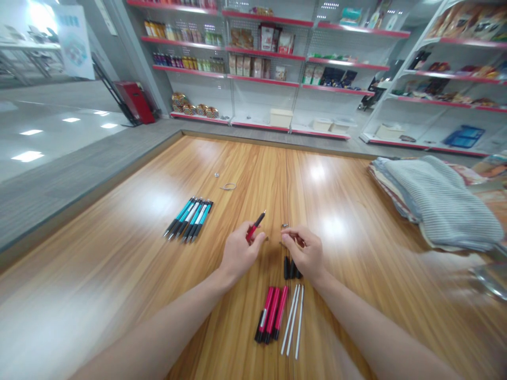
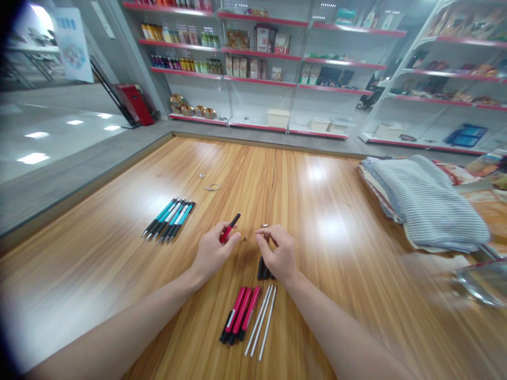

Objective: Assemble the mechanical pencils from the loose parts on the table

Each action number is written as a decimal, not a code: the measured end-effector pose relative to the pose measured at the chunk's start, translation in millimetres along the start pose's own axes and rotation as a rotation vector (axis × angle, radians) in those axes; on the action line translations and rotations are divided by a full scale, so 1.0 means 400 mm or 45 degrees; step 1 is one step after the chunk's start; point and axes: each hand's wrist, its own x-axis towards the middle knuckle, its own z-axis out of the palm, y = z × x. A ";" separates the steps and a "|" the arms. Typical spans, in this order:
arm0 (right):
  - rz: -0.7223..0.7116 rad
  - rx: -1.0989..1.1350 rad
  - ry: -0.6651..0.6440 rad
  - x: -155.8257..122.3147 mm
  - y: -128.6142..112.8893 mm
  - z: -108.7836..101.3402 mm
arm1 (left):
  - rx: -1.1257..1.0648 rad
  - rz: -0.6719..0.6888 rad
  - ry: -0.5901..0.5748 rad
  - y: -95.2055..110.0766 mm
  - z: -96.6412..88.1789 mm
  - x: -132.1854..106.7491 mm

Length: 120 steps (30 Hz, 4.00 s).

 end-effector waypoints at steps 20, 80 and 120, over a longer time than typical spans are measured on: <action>-0.235 -0.208 -0.219 -0.001 -0.006 0.015 | -0.022 0.184 -0.369 -0.008 0.002 0.032; -0.213 -0.047 -0.095 0.014 0.027 -0.005 | 0.592 0.441 -0.083 -0.005 -0.004 0.023; -0.272 -0.252 -0.114 0.019 0.017 -0.003 | 0.352 0.523 -0.166 -0.029 0.005 0.024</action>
